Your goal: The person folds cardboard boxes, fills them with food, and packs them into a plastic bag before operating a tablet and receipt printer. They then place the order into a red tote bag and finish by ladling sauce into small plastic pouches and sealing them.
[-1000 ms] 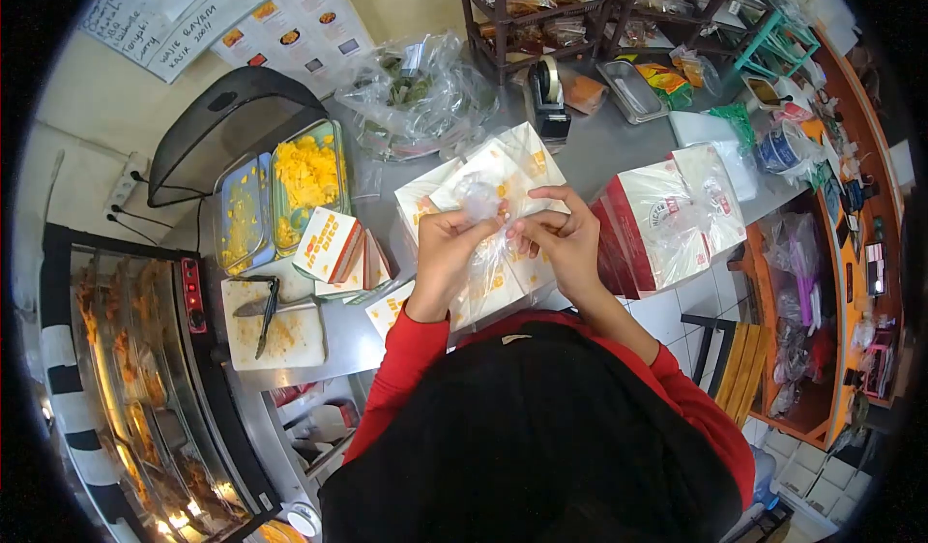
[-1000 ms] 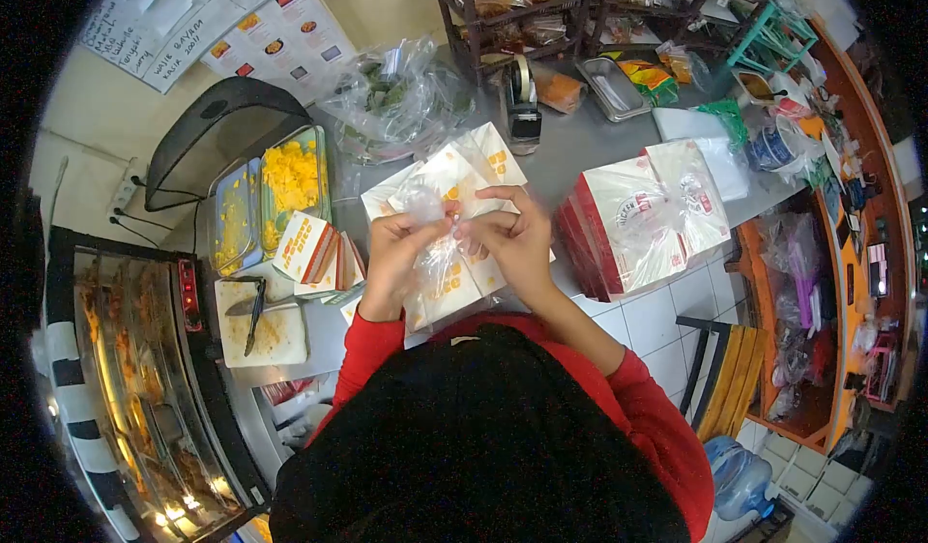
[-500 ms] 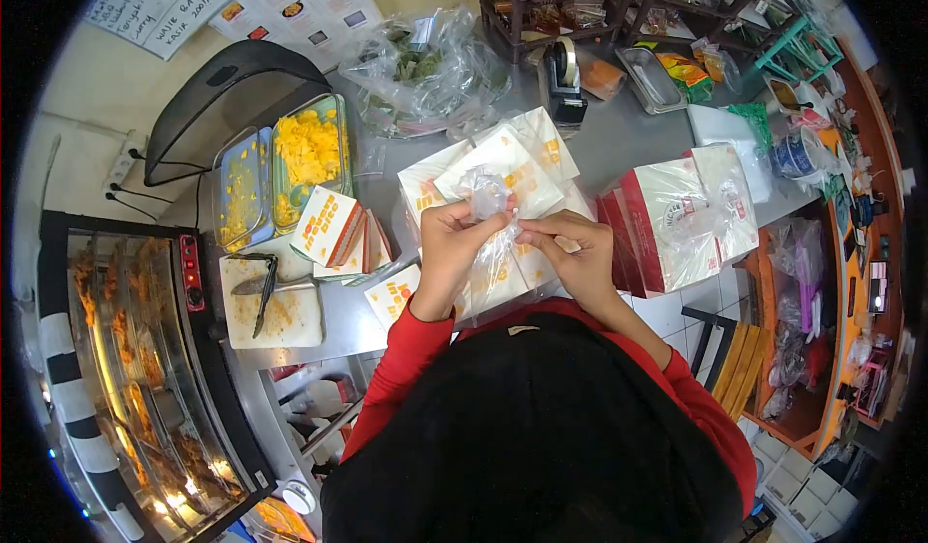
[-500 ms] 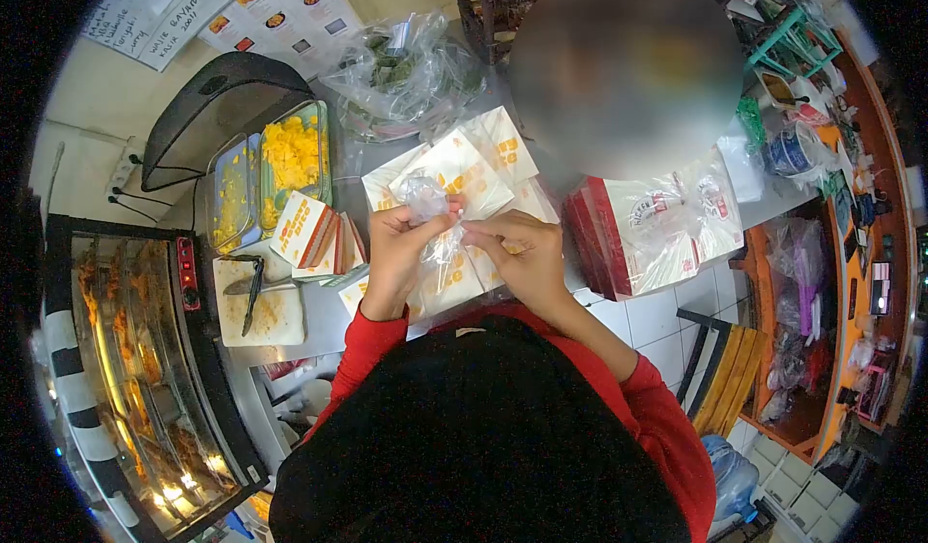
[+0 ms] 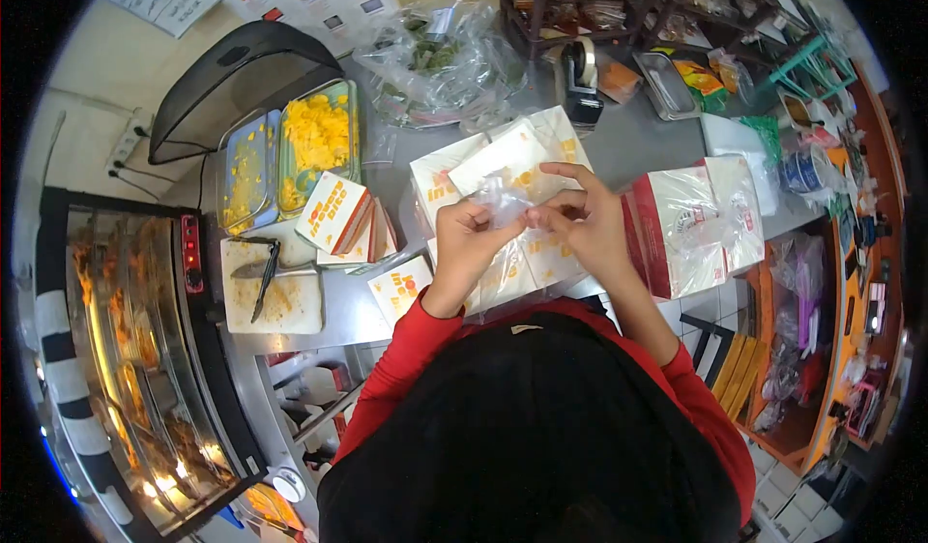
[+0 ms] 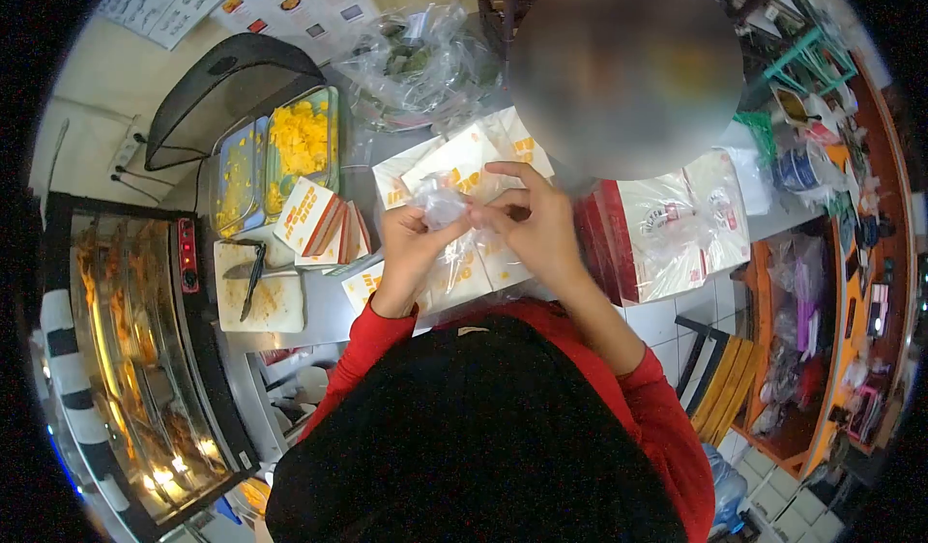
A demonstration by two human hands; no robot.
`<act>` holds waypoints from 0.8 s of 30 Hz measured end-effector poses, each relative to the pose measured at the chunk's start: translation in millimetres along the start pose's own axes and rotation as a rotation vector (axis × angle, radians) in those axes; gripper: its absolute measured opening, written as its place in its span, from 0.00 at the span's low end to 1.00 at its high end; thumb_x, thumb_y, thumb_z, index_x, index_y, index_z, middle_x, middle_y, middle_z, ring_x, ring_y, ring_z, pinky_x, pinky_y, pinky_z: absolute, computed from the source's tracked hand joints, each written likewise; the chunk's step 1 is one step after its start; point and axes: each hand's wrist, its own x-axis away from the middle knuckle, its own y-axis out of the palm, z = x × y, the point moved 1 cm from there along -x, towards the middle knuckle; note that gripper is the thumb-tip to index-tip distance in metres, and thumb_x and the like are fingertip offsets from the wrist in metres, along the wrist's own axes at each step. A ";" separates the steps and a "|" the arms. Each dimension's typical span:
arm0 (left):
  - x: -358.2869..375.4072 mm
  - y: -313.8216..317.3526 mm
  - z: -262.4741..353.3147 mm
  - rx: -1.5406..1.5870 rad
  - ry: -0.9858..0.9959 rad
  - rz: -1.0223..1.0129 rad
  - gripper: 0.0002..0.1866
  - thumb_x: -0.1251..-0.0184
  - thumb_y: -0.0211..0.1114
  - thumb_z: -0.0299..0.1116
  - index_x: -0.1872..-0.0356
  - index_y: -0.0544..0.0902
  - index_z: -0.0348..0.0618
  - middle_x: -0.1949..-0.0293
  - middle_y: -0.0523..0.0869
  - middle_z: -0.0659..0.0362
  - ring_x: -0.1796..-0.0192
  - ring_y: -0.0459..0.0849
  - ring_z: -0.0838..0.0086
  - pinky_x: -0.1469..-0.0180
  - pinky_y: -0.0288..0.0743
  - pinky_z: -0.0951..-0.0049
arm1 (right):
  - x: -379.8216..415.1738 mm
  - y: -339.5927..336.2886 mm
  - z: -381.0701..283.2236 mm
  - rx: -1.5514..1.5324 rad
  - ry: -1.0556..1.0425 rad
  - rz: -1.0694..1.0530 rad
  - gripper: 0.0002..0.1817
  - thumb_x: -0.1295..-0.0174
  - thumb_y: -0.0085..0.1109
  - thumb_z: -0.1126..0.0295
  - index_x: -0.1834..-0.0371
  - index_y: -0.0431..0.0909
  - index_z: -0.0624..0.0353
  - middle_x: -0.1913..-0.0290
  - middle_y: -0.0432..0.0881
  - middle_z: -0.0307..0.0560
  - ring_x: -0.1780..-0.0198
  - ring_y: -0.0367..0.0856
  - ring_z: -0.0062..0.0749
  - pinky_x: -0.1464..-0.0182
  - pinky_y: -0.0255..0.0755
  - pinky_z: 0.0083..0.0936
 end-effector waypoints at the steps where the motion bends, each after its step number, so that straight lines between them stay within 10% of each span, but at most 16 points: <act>1: 1.0 -0.8 5.2 -0.012 0.014 -0.024 0.06 0.46 0.68 0.19 0.66 0.85 0.31 0.70 0.85 0.61 0.68 0.82 0.82 0.64 0.75 0.82 | -6.8 -5.9 -0.9 0.015 0.048 -0.080 0.07 0.48 0.67 0.77 0.66 0.82 0.66 0.72 0.85 0.45 0.71 0.81 0.19 0.66 0.72 0.17; 7: -1.3 -7.9 4.8 -0.313 0.335 -0.114 0.12 0.55 0.69 0.18 0.66 0.85 0.36 0.59 0.85 0.55 0.59 0.83 0.71 0.54 0.74 0.74 | -49.9 -26.7 -2.8 0.006 0.026 -0.615 0.05 0.50 0.62 0.81 0.70 0.79 0.67 0.74 0.83 0.44 0.74 0.80 0.18 0.69 0.72 0.18; 13: 4.9 -2.5 21.4 -0.677 0.402 -0.184 0.13 0.59 0.63 0.19 0.67 0.79 0.33 0.55 0.78 0.54 0.62 0.82 0.60 0.60 0.77 0.69 | -52.2 -24.2 -16.7 0.488 -0.318 -0.114 0.07 0.54 0.60 0.83 0.70 0.79 0.63 0.77 0.81 0.44 0.76 0.80 0.26 0.73 0.70 0.21; 16: 11.3 -7.4 15.8 -0.586 0.343 -0.145 0.14 0.58 0.65 0.20 0.64 0.82 0.34 0.54 0.79 0.55 0.56 0.81 0.61 0.54 0.76 0.68 | -56.2 -9.8 -18.4 0.641 -0.236 -0.237 0.13 0.54 0.62 0.81 0.62 0.80 0.60 0.65 0.83 0.47 0.65 0.81 0.33 0.61 0.71 0.26; 21: 92.8 -72.1 3.5 -0.785 0.392 0.609 0.21 0.54 0.74 0.28 0.54 0.84 0.41 0.49 0.79 0.52 0.42 0.74 0.59 0.40 0.66 0.60 | -29.1 -15.2 -77.7 0.641 -0.622 -0.339 0.27 0.56 0.65 0.75 0.47 0.75 0.56 0.45 0.75 0.49 0.46 0.73 0.39 0.42 0.58 0.40; 24: 142.5 -102.4 -79.3 -0.928 -0.045 0.981 0.37 0.55 0.77 0.39 0.43 0.72 0.34 0.55 0.78 0.45 0.46 0.74 0.53 0.42 0.66 0.57 | -6.6 10.6 -57.9 0.851 -0.622 -0.356 0.27 0.58 0.65 0.72 0.48 0.76 0.56 0.50 0.75 0.48 0.47 0.73 0.41 0.43 0.59 0.40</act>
